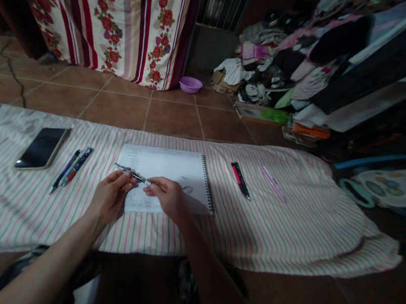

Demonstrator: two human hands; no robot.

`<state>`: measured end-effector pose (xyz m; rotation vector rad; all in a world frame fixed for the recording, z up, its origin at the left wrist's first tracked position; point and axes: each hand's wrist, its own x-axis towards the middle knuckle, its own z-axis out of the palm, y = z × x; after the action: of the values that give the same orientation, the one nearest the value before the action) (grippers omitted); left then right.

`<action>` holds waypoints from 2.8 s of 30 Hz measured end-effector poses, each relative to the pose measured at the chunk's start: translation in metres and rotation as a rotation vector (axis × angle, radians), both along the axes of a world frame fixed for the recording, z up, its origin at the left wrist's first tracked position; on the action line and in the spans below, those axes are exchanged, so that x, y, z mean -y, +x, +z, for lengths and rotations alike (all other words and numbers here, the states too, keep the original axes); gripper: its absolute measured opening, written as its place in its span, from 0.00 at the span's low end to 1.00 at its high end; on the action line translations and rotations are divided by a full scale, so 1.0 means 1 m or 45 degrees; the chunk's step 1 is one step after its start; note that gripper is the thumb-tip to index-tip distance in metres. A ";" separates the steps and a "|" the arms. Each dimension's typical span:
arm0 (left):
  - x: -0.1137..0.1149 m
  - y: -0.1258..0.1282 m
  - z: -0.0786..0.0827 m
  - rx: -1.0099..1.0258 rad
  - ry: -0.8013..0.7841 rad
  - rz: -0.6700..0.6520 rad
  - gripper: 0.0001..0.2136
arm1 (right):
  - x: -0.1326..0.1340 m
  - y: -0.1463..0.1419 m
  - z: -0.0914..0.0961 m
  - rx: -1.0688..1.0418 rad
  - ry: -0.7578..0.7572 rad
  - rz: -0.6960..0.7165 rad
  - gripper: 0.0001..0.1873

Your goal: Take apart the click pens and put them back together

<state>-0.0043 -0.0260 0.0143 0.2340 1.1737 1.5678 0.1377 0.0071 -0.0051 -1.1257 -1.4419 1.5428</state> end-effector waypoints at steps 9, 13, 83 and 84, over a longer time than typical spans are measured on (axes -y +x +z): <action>0.000 0.002 0.004 -0.011 -0.107 -0.049 0.09 | 0.002 -0.004 -0.003 -0.163 -0.027 0.031 0.13; 0.000 0.001 0.005 0.003 -0.137 -0.038 0.11 | 0.005 0.000 0.005 -0.011 0.067 0.105 0.13; -0.001 -0.002 0.002 -0.038 -0.073 -0.080 0.08 | -0.030 0.076 0.026 -0.057 0.086 -0.264 0.14; -0.001 -0.002 0.002 -0.038 -0.073 -0.084 0.09 | -0.030 0.076 0.026 -0.087 0.060 -0.251 0.14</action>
<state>-0.0067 -0.0249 0.0161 0.2566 1.2207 1.4754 0.2133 0.0367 0.0211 -1.1402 -1.2751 1.3897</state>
